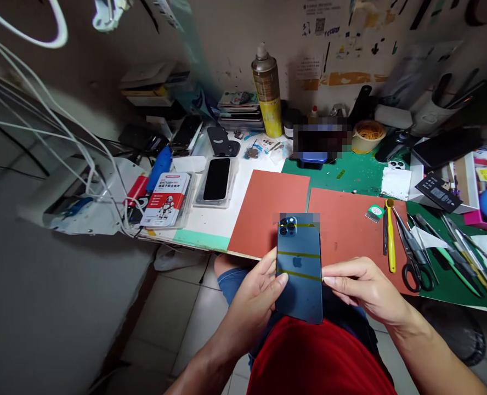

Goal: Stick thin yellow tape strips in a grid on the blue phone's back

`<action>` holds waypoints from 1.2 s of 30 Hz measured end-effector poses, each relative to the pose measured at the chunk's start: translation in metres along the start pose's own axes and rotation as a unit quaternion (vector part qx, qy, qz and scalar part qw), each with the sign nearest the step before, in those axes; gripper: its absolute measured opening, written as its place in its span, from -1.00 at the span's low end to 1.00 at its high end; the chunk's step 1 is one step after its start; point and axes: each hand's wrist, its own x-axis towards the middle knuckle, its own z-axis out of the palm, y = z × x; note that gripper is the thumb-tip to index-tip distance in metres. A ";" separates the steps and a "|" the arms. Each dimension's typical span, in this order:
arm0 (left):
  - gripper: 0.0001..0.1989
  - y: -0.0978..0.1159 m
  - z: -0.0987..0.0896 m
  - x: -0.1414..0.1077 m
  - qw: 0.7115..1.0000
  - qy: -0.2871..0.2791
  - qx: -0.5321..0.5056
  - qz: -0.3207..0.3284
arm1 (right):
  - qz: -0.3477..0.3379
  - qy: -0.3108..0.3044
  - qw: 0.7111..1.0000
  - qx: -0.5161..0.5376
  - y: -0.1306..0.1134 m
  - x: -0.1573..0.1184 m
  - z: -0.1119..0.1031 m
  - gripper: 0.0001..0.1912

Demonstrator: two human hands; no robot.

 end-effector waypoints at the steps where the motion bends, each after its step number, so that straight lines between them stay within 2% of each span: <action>1: -0.36 0.000 0.000 0.000 1.000 -0.001 0.002 0.002 | 0.001 0.000 1.000 -0.001 0.000 0.000 0.000 -0.61; 14: -0.42 -0.003 -0.004 0.005 1.000 -0.026 -0.015 0.000 | -0.007 -0.003 1.000 -0.019 -0.007 0.000 0.004 -0.63; 24: -0.51 0.001 0.004 0.004 0.999 0.043 0.006 0.026 | 0.017 0.018 0.998 0.061 0.001 0.011 0.000 -0.60; 30: -0.51 0.007 0.011 0.004 0.998 0.054 0.019 0.026 | 0.019 0.027 0.998 0.058 0.001 0.011 -0.001 -0.58; 32: -0.47 0.006 0.010 0.006 0.998 0.053 0.024 0.022 | 0.018 0.027 0.998 0.055 0.002 0.010 -0.001 -0.57; 36: -0.21 0.002 0.005 0.009 0.994 0.078 0.071 0.035 | 0.016 0.033 0.999 0.016 0.003 0.005 -0.001 -0.56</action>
